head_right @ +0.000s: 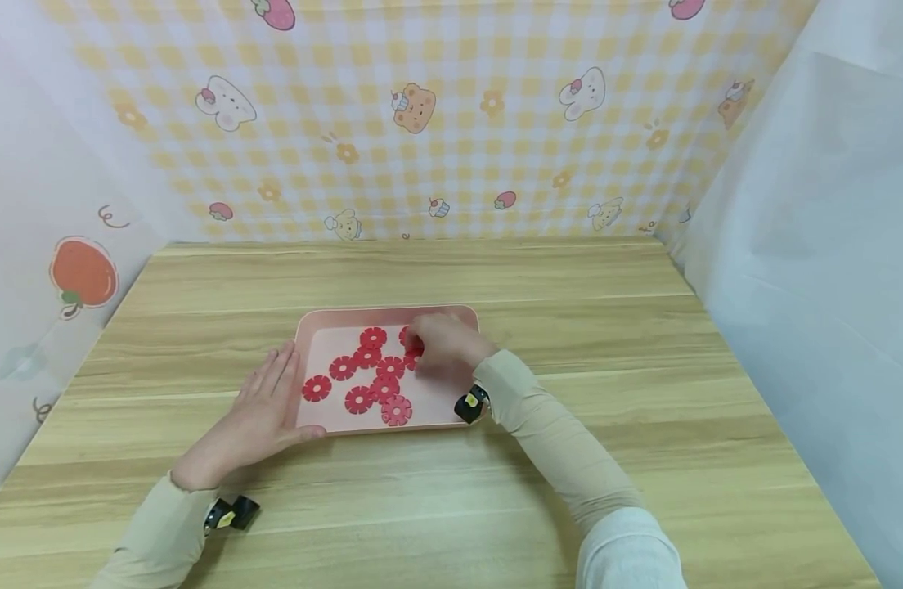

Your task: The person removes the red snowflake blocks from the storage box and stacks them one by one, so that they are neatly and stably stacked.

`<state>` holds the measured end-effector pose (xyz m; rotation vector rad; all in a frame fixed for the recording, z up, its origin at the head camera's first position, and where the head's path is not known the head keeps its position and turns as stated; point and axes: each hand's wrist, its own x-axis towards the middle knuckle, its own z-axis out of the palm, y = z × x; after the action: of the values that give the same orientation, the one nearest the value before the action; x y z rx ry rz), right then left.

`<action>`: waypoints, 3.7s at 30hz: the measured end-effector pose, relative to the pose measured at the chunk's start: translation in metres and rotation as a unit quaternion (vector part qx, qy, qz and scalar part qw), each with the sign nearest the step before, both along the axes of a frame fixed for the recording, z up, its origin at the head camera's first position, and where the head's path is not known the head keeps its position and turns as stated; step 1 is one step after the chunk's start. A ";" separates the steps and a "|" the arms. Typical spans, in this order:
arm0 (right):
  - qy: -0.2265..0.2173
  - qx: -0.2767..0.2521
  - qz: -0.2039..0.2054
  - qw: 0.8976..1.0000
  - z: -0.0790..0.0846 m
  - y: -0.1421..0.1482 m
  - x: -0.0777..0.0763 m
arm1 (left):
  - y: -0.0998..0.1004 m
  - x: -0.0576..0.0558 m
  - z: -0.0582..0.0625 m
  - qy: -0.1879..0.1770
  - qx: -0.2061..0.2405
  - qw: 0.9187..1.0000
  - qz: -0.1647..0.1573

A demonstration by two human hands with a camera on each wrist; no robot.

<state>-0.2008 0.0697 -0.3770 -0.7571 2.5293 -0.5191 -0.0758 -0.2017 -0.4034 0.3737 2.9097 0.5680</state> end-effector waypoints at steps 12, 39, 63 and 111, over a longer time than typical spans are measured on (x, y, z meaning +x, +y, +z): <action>0.013 0.024 0.035 0.999 -0.001 0.000 -0.002 | 0.001 -0.001 0.000 -0.001 0.011 1.000 0.002; 0.042 0.090 0.054 0.994 -0.002 -0.007 -0.001 | 0.001 -0.002 -0.001 0.000 0.001 1.000 -0.003; 0.083 0.127 0.078 0.985 0.000 -0.005 0.002 | 0.002 0.000 0.002 -0.010 0.004 1.000 0.000; 0.123 -0.002 -0.044 0.991 0.001 0.123 -0.013 | 0.003 -0.001 0.006 -0.013 0.001 1.000 -0.003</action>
<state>-0.2138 0.1930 -0.3757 -0.7533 2.8006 -0.4854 -0.0764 -0.1983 -0.3977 0.3730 2.8814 0.5711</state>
